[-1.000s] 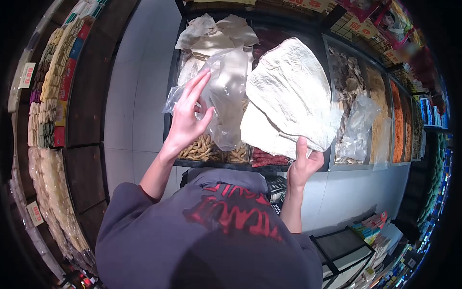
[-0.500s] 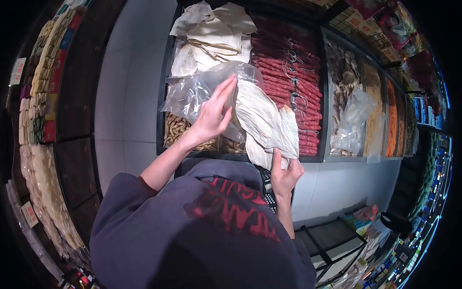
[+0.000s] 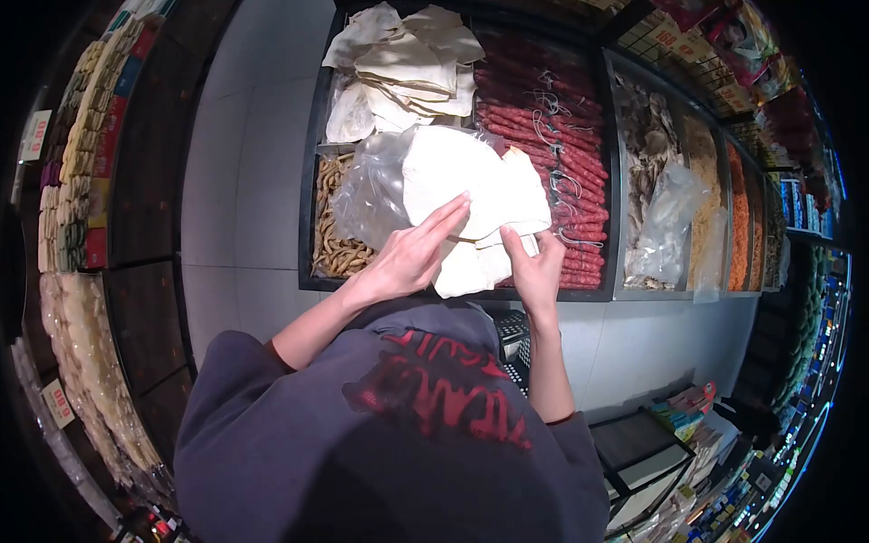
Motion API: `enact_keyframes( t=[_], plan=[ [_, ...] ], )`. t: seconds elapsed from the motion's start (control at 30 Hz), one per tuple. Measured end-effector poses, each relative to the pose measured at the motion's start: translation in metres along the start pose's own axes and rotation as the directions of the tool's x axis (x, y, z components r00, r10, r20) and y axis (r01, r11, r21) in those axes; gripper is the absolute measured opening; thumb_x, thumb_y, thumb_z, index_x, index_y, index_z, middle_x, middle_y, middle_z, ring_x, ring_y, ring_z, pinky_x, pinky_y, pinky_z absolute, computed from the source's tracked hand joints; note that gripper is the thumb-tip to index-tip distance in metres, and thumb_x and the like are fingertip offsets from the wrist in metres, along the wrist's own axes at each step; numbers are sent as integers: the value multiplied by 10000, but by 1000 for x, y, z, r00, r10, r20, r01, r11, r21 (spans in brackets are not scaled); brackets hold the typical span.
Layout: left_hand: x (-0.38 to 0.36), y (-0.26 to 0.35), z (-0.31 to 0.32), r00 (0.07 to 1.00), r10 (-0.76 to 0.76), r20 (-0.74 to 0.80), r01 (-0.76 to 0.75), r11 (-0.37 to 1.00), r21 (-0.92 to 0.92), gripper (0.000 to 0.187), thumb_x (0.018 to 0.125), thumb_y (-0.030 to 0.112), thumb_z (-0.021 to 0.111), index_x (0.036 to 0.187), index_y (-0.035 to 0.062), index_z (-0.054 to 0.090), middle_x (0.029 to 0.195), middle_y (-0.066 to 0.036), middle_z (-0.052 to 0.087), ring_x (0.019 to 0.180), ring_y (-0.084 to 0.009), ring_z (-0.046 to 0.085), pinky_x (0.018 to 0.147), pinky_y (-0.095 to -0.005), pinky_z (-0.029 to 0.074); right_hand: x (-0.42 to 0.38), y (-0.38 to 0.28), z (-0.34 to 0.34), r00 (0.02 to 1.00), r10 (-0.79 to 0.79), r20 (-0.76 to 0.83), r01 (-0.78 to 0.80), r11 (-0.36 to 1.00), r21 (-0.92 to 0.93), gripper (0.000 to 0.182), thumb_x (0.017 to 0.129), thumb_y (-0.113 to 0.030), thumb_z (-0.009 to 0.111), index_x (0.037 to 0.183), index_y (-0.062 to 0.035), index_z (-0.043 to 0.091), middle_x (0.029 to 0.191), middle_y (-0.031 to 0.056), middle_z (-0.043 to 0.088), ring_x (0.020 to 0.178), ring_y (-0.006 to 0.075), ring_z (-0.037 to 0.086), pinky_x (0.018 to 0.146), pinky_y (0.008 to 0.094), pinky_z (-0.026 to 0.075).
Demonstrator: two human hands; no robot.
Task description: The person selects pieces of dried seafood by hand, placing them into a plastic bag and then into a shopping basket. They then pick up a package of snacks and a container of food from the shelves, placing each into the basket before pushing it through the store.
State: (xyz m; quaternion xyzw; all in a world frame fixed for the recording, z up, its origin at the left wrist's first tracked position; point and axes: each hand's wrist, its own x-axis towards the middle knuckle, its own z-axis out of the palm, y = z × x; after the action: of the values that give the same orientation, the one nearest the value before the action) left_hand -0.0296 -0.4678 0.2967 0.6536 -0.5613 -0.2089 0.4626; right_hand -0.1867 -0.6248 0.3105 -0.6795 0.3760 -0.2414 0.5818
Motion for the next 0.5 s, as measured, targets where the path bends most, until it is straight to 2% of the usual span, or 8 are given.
enact_keyframes(
  t=[0.1, 0.2, 0.3, 0.33, 0.4, 0.43, 0.5],
  plan=[
    [-1, -1, 1, 998, 59, 24, -58, 997, -47, 792, 728, -116, 467, 1494, 41, 347, 1562, -142, 332, 1302, -364, 484, 979, -426, 509, 7, 15, 10, 993, 84, 79, -87, 996, 37, 197, 904, -76, 697, 1025, 79, 683, 944, 84, 714, 838, 88, 619, 746, 253, 498],
    [-6, 2, -3, 995, 6, 100, 4, 995, -98, 800, 727, -115, 463, 1501, 45, 343, 1567, -148, 321, 1335, -363, 452, 1023, -428, 479, 14, 26, 21, 987, 128, 100, -141, 979, 148, 221, 899, -90, 707, 1041, 78, 680, 941, 85, 713, 816, 90, 629, 713, 250, 507],
    [-9, -4, 0, 998, 35, 44, -31, 996, -80, 812, 723, -113, 473, 1507, 56, 342, 1567, -150, 322, 1348, -362, 440, 1032, -428, 472, 18, 33, 24, 972, 197, 129, -209, 974, 88, 225, 895, -93, 712, 1038, 79, 683, 934, 87, 716, 800, 90, 631, 702, 254, 511],
    [-9, -5, 0, 998, 35, 44, -32, 996, -77, 812, 723, -113, 473, 1507, 56, 342, 1567, -150, 322, 1348, -362, 440, 1032, -428, 472, 16, 32, 27, 977, 158, 146, -169, 984, 63, 220, 887, -99, 717, 1016, 78, 693, 911, 88, 721, 783, 83, 628, 688, 251, 505],
    [-7, -7, 2, 997, -56, -57, 52, 996, -74, 822, 716, -114, 480, 1507, 63, 347, 1568, -147, 322, 1353, -360, 438, 1048, -423, 461, 14, 40, 31, 981, 110, 163, -117, 993, 33, 219, 882, -104, 720, 1005, 75, 698, 901, 89, 722, 775, 82, 627, 679, 249, 501],
    [-6, -7, 3, 997, -58, -57, 54, 996, -73, 822, 716, -114, 480, 1507, 63, 347, 1568, -147, 322, 1353, -360, 438, 1048, -423, 461, 13, 43, 32, 982, 65, 180, -66, 998, 1, 217, 876, -108, 724, 995, 72, 703, 890, 90, 724, 767, 80, 626, 671, 247, 496],
    [-3, -6, 8, 1000, 21, -13, -21, 999, -29, 796, 719, -107, 484, 1490, 49, 362, 1553, -159, 344, 1295, -366, 493, 999, -422, 497, 16, 48, 31, 976, 73, 203, -68, 997, -29, 197, 874, -102, 714, 971, 69, 704, 870, 87, 720, 767, 82, 625, 650, 249, 491]
  ],
)
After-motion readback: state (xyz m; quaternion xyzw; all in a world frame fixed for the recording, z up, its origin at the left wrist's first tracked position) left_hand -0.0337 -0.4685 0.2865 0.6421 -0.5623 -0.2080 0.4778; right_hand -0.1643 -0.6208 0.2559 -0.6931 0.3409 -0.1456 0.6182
